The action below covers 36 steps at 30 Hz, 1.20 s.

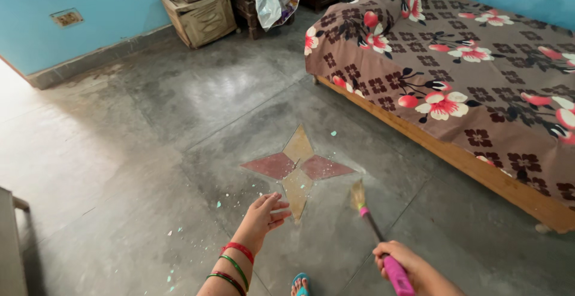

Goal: The person sweeps a tiled floor in a bedroom using a broom with a pink handle. They gather small pieces of debris into a pile near a star-shaped floor design, moving between two beds.

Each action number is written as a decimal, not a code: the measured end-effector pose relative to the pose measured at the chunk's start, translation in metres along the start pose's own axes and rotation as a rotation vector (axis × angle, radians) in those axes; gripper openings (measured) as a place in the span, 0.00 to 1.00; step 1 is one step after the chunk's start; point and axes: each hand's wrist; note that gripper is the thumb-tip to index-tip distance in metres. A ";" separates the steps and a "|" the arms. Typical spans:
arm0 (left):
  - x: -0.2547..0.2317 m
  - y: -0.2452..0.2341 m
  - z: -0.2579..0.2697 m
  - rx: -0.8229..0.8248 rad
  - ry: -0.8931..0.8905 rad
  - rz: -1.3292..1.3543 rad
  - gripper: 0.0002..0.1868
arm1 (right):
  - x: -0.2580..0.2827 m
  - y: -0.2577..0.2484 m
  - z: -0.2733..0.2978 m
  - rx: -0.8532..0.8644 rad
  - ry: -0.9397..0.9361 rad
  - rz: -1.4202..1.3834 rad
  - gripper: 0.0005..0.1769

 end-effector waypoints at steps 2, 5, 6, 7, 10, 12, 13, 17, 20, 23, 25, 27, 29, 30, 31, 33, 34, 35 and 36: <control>-0.015 0.004 -0.019 0.003 0.003 -0.001 0.28 | 0.010 0.006 -0.011 0.077 0.152 -0.044 0.10; -0.039 0.009 -0.046 0.027 0.030 0.010 0.28 | 0.032 0.020 0.003 0.055 0.208 0.003 0.09; -0.045 0.010 -0.054 0.040 0.038 0.017 0.28 | 0.041 0.023 0.014 0.037 0.223 -0.031 0.09; -0.052 0.012 -0.063 0.049 0.047 0.016 0.28 | 0.050 0.026 0.023 0.019 0.238 -0.065 0.10; -0.066 0.018 -0.086 0.065 0.058 0.007 0.27 | 0.086 0.028 0.036 0.094 0.129 0.098 0.13; -0.072 0.023 -0.100 0.072 0.048 -0.004 0.26 | 0.102 0.024 0.037 0.068 0.067 0.170 0.19; -0.073 0.025 -0.105 0.081 0.039 0.000 0.26 | 0.107 0.020 0.035 0.054 0.034 0.206 0.22; -0.078 0.030 -0.127 0.093 0.010 -0.008 0.25 | 0.125 -0.003 0.014 -0.148 -0.006 0.171 0.27; -0.076 0.031 -0.136 0.080 -0.007 -0.010 0.26 | 0.123 -0.039 -0.003 -0.326 0.060 0.305 0.35; -0.073 0.022 -0.138 0.050 -0.014 0.022 0.26 | 0.129 -0.084 -0.032 -0.499 0.117 0.921 0.26; -0.076 0.018 -0.140 0.023 0.002 0.037 0.26 | 0.132 -0.110 -0.044 -0.515 0.150 1.127 0.20; -0.074 0.010 -0.139 -0.005 0.016 0.042 0.28 | 0.134 -0.124 -0.054 -0.488 0.150 1.270 0.19; -0.074 0.010 -0.134 -0.039 0.018 0.052 0.27 | 0.136 -0.136 -0.046 -0.409 0.123 1.349 0.23; -0.075 0.012 -0.133 -0.055 0.023 0.057 0.27 | 0.142 -0.138 -0.044 -0.389 0.132 1.379 0.23; -0.076 0.018 -0.132 -0.070 0.027 0.069 0.27 | 0.149 -0.136 -0.045 -0.369 0.142 1.408 0.23; -0.075 0.035 -0.124 -0.097 0.034 0.090 0.27 | 0.161 -0.129 -0.046 -0.306 0.157 1.508 0.26; -0.075 0.046 -0.121 -0.103 0.030 0.094 0.27 | 0.168 -0.124 -0.051 -0.264 0.158 1.579 0.29; -0.073 0.058 -0.117 -0.108 0.026 0.098 0.27 | 0.175 -0.124 -0.051 -0.221 0.159 1.650 0.32; -0.073 0.067 -0.114 -0.115 0.025 0.101 0.26 | 0.182 -0.123 -0.054 -0.154 0.089 1.742 0.32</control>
Point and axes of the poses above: each hand's wrist, its own z-axis away from the middle knuckle, its own y-axis out of the palm, x = y × z, and after that the axes turned 7 degrees about -z, right-handed
